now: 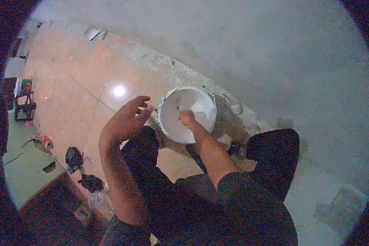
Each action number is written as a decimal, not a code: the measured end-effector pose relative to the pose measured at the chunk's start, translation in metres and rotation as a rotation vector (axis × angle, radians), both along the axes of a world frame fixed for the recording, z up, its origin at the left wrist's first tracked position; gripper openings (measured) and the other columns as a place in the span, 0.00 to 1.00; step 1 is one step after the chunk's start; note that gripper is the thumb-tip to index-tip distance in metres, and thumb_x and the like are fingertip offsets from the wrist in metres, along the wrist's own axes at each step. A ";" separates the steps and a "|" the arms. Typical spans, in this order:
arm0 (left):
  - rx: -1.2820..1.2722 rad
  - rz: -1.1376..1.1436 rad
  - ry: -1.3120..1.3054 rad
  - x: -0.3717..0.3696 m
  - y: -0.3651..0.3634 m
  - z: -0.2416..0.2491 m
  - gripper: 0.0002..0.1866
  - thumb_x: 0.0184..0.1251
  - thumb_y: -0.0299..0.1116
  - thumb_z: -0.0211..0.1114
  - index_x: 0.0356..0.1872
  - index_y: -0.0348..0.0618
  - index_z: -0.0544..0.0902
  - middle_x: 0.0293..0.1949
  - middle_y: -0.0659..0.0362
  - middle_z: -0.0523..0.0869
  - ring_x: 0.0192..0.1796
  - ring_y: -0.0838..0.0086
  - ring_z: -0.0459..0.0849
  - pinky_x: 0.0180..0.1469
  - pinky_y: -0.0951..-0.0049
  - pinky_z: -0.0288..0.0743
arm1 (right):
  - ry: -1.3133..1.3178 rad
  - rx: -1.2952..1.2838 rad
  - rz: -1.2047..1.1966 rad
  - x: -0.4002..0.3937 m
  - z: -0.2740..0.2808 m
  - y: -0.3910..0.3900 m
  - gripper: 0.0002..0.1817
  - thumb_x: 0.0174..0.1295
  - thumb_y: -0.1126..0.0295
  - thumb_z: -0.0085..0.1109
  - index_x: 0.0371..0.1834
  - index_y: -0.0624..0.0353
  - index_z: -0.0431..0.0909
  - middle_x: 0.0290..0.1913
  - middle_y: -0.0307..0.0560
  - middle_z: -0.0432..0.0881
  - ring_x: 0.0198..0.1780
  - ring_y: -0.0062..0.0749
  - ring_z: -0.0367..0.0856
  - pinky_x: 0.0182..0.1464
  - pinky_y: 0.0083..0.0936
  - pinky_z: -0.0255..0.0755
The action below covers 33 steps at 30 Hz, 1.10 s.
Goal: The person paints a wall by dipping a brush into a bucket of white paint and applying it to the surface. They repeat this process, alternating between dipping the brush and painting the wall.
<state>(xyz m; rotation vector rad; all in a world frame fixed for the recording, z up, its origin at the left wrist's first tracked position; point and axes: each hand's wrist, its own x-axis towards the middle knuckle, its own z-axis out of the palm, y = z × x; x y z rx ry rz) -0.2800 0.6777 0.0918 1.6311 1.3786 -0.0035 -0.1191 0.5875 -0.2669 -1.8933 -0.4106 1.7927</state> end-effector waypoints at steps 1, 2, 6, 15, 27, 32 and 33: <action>0.001 0.000 0.000 0.000 0.000 0.000 0.23 0.65 0.42 0.53 0.53 0.34 0.72 0.47 0.38 0.79 0.51 0.52 0.78 0.52 0.62 0.71 | 0.048 0.022 -0.048 0.001 -0.001 -0.003 0.03 0.49 0.77 0.57 0.28 0.60 0.74 0.19 0.41 0.73 0.14 0.22 0.64 0.11 0.21 0.55; 0.006 -0.008 0.002 0.001 0.000 0.000 0.23 0.65 0.42 0.53 0.53 0.34 0.72 0.47 0.39 0.79 0.51 0.52 0.78 0.52 0.62 0.71 | 0.095 0.044 -0.097 0.003 -0.002 -0.005 0.02 0.50 0.75 0.57 0.23 0.58 0.75 0.17 0.39 0.72 0.12 0.22 0.64 0.10 0.21 0.54; 0.022 -0.043 0.012 0.003 -0.002 -0.003 0.23 0.65 0.42 0.53 0.54 0.34 0.72 0.47 0.39 0.78 0.51 0.52 0.79 0.52 0.62 0.72 | 0.125 0.066 -0.029 0.009 -0.013 -0.010 0.02 0.49 0.75 0.58 0.25 0.57 0.75 0.19 0.40 0.74 0.13 0.21 0.64 0.10 0.23 0.54; -0.009 -0.009 0.009 0.022 -0.008 -0.005 0.23 0.65 0.42 0.53 0.54 0.35 0.73 0.47 0.40 0.79 0.51 0.52 0.79 0.52 0.62 0.72 | -0.237 0.451 0.467 0.031 -0.004 -0.027 0.08 0.46 0.72 0.56 0.31 0.58 0.78 0.26 0.47 0.80 0.26 0.33 0.78 0.27 0.29 0.72; -0.004 -0.008 0.016 0.039 -0.005 -0.025 0.24 0.65 0.43 0.52 0.54 0.35 0.72 0.48 0.40 0.79 0.52 0.51 0.78 0.54 0.61 0.70 | -0.704 0.135 0.899 0.060 0.005 0.015 0.18 0.48 0.61 0.59 0.41 0.58 0.79 0.43 0.54 0.81 0.46 0.46 0.80 0.49 0.38 0.74; -0.016 -0.018 -0.001 0.031 -0.006 -0.012 0.23 0.65 0.43 0.52 0.54 0.35 0.72 0.48 0.41 0.79 0.53 0.52 0.77 0.55 0.60 0.70 | -0.793 0.167 0.838 0.039 0.005 0.004 0.12 0.47 0.70 0.53 0.32 0.65 0.79 0.37 0.60 0.81 0.42 0.51 0.81 0.46 0.39 0.75; -0.014 -0.017 -0.005 0.032 -0.007 -0.008 0.23 0.65 0.43 0.51 0.54 0.35 0.72 0.48 0.41 0.79 0.53 0.52 0.77 0.55 0.60 0.69 | -0.793 0.166 0.807 0.035 0.014 0.000 0.12 0.47 0.70 0.53 0.32 0.65 0.79 0.37 0.60 0.81 0.42 0.51 0.81 0.45 0.40 0.75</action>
